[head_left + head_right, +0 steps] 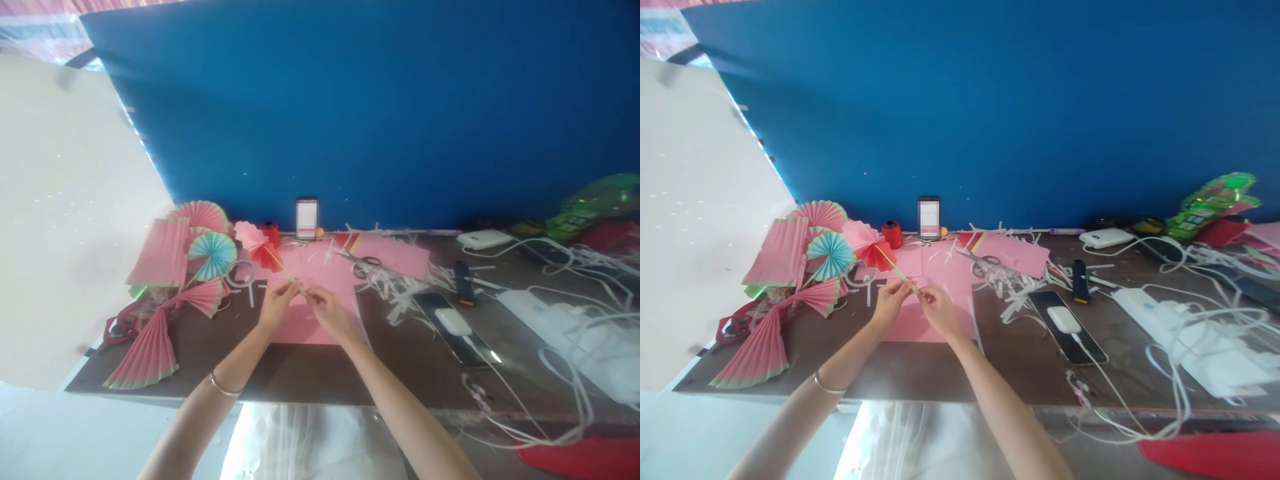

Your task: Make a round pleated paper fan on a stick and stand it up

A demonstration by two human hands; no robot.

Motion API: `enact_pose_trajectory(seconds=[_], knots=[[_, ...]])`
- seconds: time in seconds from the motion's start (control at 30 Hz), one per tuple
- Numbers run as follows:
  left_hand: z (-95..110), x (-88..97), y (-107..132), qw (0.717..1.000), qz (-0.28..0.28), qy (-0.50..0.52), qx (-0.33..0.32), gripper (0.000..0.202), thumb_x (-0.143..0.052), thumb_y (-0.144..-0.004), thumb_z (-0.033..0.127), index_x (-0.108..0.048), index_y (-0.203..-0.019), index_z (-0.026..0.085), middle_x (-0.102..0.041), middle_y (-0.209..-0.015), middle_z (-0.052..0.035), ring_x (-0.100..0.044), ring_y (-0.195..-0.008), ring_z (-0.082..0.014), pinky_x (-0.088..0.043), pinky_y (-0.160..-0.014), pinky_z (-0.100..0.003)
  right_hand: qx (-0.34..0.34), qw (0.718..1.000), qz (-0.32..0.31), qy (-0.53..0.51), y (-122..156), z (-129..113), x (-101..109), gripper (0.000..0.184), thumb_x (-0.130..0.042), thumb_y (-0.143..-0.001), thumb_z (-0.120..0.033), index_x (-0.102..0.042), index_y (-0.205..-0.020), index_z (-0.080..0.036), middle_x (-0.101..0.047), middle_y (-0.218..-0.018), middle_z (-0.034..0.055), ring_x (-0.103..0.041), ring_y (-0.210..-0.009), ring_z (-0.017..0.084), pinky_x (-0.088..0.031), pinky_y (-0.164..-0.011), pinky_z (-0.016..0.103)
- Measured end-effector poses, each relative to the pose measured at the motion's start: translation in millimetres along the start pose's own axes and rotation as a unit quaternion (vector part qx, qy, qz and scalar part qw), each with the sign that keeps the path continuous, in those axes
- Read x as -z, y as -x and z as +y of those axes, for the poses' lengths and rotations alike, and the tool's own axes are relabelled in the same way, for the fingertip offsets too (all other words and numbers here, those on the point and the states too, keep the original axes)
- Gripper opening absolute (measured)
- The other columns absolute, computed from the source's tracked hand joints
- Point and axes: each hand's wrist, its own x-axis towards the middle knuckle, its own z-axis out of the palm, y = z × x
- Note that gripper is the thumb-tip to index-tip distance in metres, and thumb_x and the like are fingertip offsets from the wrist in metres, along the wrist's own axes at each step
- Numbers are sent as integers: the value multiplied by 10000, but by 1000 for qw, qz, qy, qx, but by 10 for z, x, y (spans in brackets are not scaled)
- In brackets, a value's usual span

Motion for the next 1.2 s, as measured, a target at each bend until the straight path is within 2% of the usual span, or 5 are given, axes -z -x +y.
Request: enact_pose_trajectory(seconds=[0.27,0.7,1.2], knots=[[-6,2,-1,1000,5,15,1,269,-724,-656,366,-724,-818,152,-711,-854,-59,-650,-855,-194,-509,-875,-397,0,1000,-1,-8,1,23,0,243,-497,-820,-365,-654,-831,-181,-630,-844,57,-586,-778,184,-468,-722,317],[-31,20,-18,1000,-1,30,1,271,-724,-660,358,-726,-836,152,-708,-874,-68,-648,-854,-193,-510,-865,-379,-4,1000,5,0,1,31,-1,239,-512,-808,-384,-642,-797,-184,-617,-812,49,-569,-734,174,-452,-683,300],[13,1,-23,995,15,95,23,260,-754,-627,340,-721,-795,144,-696,-773,-47,-644,-769,-154,-507,-837,-338,-11,1000,9,-16,-1,52,4,226,-527,-795,-376,-652,-793,-187,-631,-819,47,-568,-736,166,-449,-671,286]])
